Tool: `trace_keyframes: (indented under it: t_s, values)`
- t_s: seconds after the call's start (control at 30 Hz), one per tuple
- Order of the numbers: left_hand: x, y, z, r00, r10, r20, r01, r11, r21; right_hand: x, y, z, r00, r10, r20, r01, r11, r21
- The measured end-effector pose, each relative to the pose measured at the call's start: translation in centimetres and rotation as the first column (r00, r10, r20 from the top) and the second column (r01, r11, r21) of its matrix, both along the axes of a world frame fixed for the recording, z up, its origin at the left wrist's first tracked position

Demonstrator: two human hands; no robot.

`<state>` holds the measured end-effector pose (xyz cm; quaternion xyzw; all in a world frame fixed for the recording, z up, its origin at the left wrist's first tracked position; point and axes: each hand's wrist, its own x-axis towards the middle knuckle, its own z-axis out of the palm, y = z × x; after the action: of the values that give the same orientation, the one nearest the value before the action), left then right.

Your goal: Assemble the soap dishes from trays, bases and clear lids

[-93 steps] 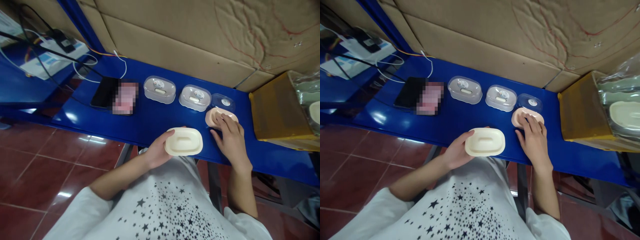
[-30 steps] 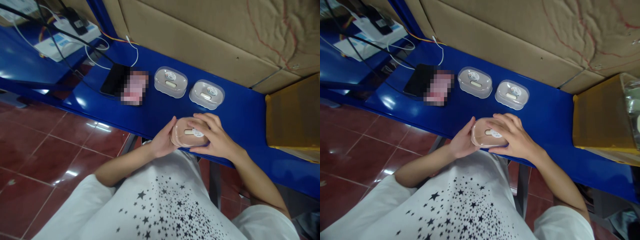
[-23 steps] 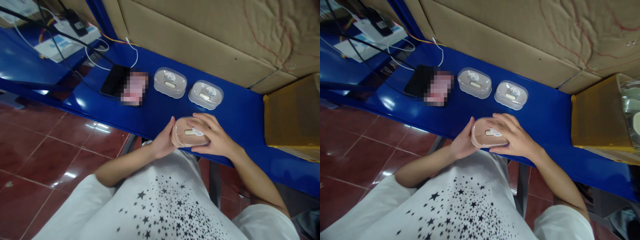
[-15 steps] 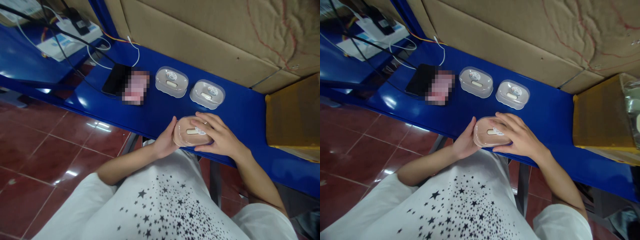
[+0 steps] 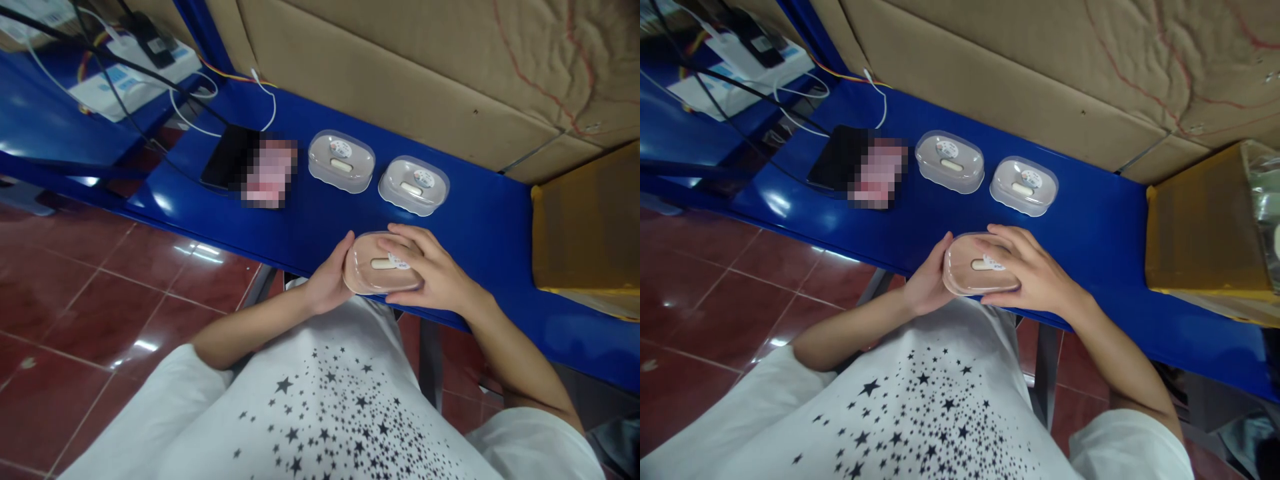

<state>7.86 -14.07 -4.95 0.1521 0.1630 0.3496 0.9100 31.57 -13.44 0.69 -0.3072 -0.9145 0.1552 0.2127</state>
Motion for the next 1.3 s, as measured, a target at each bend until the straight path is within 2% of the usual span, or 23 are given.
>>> trace_keyframes:
  t_s: [0.07,0.23,0.33,0.5,0.6,0.67,0.73,0.8,0.9,0.97,1.0,1.03,1.13,1.23,1.3]
  values:
    - [0.0,0.0,0.0,1.0,-0.004,0.003,0.004,1.0,0.005,-0.1,-0.1,0.1,1.0,-0.01,0.003,0.01,1.0,-0.001]
    - [-0.1,0.0,0.5,1.0,-0.018,0.005,0.018,1.0,0.019,0.3,-0.1,0.4,1.0,-0.022,0.001,0.022,0.983,-0.181]
    - [-0.2,0.0,0.7,1.0,-0.027,0.007,0.027,0.999,0.032,0.6,-0.1,0.6,1.0,-0.019,0.013,0.021,0.975,-0.221]
    - [-0.3,-0.1,0.7,0.999,-0.045,0.001,0.045,0.998,0.032,0.3,-0.4,0.8,1.0,-0.021,0.018,0.025,0.977,-0.211]
    - [-0.5,-0.1,0.8,1.0,0.016,-0.009,-0.016,1.0,0.014,0.2,-0.6,1.1,0.999,-0.035,0.016,0.037,0.981,-0.192]
    - [-0.8,-0.1,0.9,0.999,0.046,-0.005,-0.046,0.999,0.009,1.0,-0.7,1.5,0.997,-0.076,0.008,0.076,0.984,-0.164]
    - [-1.2,0.0,1.0,1.0,0.015,0.003,-0.015,1.0,0.013,3.1,-0.6,1.9,0.983,-0.183,-0.013,0.181,0.98,-0.087]
    - [-1.5,0.2,1.0,1.0,-0.029,0.005,0.029,0.999,0.027,6.5,-0.2,1.9,0.934,-0.355,-0.047,0.357,0.934,0.028]
    - [-1.6,0.4,0.8,0.998,-0.064,0.0,0.064,0.996,0.058,12.4,1.2,1.0,0.775,-0.628,-0.071,0.631,0.76,0.154]
    - [-1.6,0.4,0.7,0.997,-0.075,-0.005,0.076,0.994,0.078,15.6,2.4,0.0,0.669,-0.743,-0.014,0.734,0.658,0.166]
    - [-1.6,0.3,0.7,0.997,-0.078,-0.009,0.079,0.993,0.083,16.7,3.0,-0.5,0.635,-0.772,0.025,0.76,0.63,0.155]
    - [-1.6,0.3,0.7,0.997,-0.079,-0.015,0.08,0.993,0.085,17.5,3.4,-0.9,0.615,-0.786,0.064,0.775,0.617,0.138]
    - [-1.6,0.2,0.8,0.997,-0.076,-0.029,0.079,0.994,0.08,18.3,3.9,-1.5,0.608,-0.776,0.164,0.773,0.627,0.1]
    - [-1.7,0.2,0.9,0.996,-0.083,-0.038,0.085,0.994,0.068,17.4,3.4,-0.6,0.568,-0.781,0.259,0.77,0.616,0.169]
    - [-1.7,0.2,0.9,0.995,-0.091,-0.036,0.093,0.994,0.062,15.7,3.4,0.5,0.563,-0.781,0.269,0.75,0.62,0.231]
